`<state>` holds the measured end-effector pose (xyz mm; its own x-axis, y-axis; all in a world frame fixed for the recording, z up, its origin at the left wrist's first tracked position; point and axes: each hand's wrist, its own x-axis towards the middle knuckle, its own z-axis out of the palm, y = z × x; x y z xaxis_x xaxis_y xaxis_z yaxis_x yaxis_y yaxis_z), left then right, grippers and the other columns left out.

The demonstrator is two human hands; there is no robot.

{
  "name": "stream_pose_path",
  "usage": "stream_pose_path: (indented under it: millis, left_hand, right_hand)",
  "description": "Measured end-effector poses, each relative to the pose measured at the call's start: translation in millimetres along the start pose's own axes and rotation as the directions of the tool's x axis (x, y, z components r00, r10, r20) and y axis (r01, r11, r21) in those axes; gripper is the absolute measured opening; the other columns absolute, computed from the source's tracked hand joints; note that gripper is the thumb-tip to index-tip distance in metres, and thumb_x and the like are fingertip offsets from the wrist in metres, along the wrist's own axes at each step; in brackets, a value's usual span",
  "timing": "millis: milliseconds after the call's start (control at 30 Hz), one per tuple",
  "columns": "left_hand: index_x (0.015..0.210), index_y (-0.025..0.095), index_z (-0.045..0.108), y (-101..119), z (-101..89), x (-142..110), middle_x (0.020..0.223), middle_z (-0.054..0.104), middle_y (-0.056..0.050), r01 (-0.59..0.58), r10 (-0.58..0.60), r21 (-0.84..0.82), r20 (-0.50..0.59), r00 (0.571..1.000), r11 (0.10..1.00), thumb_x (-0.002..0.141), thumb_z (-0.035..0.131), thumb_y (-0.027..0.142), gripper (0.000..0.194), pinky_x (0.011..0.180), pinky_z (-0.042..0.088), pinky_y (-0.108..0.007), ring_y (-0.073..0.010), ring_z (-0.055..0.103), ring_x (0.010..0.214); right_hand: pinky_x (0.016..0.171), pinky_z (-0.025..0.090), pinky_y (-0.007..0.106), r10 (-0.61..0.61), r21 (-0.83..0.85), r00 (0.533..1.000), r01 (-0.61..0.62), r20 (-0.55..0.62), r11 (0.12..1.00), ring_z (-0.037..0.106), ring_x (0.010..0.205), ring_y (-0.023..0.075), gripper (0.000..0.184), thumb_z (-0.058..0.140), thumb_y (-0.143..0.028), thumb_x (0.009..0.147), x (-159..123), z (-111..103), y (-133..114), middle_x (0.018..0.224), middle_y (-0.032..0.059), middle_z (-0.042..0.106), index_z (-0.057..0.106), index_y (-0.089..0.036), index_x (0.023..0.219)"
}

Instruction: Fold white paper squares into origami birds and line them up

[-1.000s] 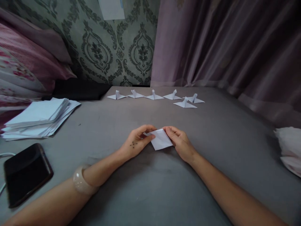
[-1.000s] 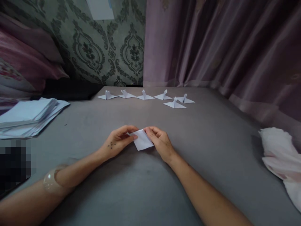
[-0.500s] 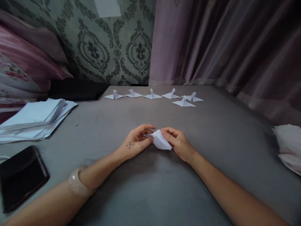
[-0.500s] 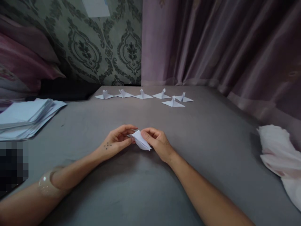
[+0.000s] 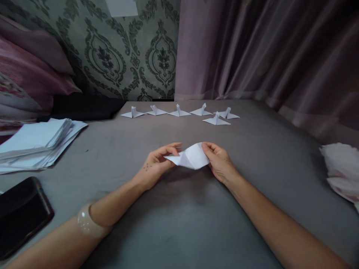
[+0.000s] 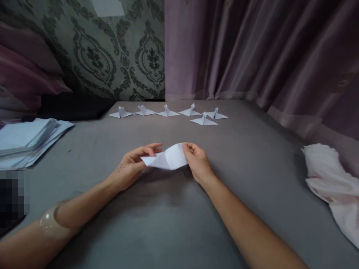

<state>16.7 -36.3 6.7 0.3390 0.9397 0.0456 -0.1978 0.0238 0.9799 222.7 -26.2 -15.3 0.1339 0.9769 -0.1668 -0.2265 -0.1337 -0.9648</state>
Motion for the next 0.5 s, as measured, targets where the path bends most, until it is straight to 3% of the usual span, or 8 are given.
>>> stream_pose_path:
  millis: [133,200,267,333,400,500]
  left_hand:
    - [0.084,0.017,0.057,-4,-5.7,10,0.099,0.069,-0.005,0.055,-0.132,-0.357,-0.195,0.972,0.933,0.07,0.075,0.016,0.023,0.086,0.053,-0.032,-0.0174,0.064,0.097]
    - [0.083,0.017,0.056,-4,-8.0,13,0.082,0.068,-0.001,0.023,-0.148,-0.394,-0.29,0.946,0.919,0.065,0.075,0.01,0.026,0.08,0.054,-0.026,-0.0132,0.065,0.085]
    - [0.083,0.016,0.057,-1,-9.0,14,0.082,0.067,-0.001,-0.005,-0.135,-0.368,-0.355,0.925,0.93,0.066,0.074,0.009,0.025,0.075,0.056,-0.025,-0.0122,0.064,0.082]
    - [0.085,0.015,0.057,3,-8.8,14,0.097,0.068,-0.005,0.004,-0.141,-0.349,-0.368,0.919,0.937,0.07,0.072,0.013,0.021,0.069,0.058,-0.025,-0.0148,0.064,0.088]
    - [0.086,0.016,0.055,6,-8.3,13,0.106,0.066,-0.007,0.048,-0.189,-0.391,-0.33,0.925,0.919,0.074,0.072,0.016,0.021,0.059,0.058,-0.021,-0.0173,0.065,0.093]
    - [0.089,0.018,0.053,7,-7.7,13,0.091,0.066,-0.003,0.086,-0.235,-0.474,-0.264,0.935,0.876,0.076,0.072,0.019,0.022,0.05,0.055,-0.016,-0.0137,0.067,0.08]
  right_hand:
    - [0.045,0.036,0.022,0.005,-0.117,0.995,0.007,0.101,0.993,0.048,0.048,0.0087,0.044,0.072,-0.045,0.069,-4,2,-2,0.063,-0.0059,0.057,0.054,-0.021,0.102]
    - [0.046,0.037,0.022,-0.016,-0.233,0.983,0.059,0.182,0.971,0.049,0.049,0.0086,0.037,0.07,-0.04,0.072,-9,5,-3,0.06,-0.0071,0.054,0.056,-0.02,0.1]
    - [0.048,0.037,0.022,-0.026,-0.315,0.969,0.106,0.247,0.943,0.049,0.052,0.0081,0.027,0.069,-0.035,0.073,-15,8,-5,0.06,-0.0063,0.052,0.061,-0.019,0.094]
    - [0.047,0.036,0.021,0.027,-0.334,0.958,0.074,0.286,0.94,0.046,0.05,0.0068,0.023,0.068,-0.033,0.074,-20,10,-9,0.058,-0.006,0.051,0.064,-0.018,0.09]
    - [0.044,0.033,0.021,0.14,-0.303,0.936,-0.037,0.324,0.952,0.043,0.046,0.0058,0.025,0.068,-0.034,0.073,-26,13,-13,0.058,-0.0052,0.054,0.065,-0.017,0.091]
    - [0.041,0.03,0.02,0.263,-0.311,0.871,-0.136,0.414,0.941,0.042,0.043,0.0054,0.028,0.07,-0.035,0.072,-34,18,-15,0.058,-0.004,0.057,0.065,-0.017,0.092]
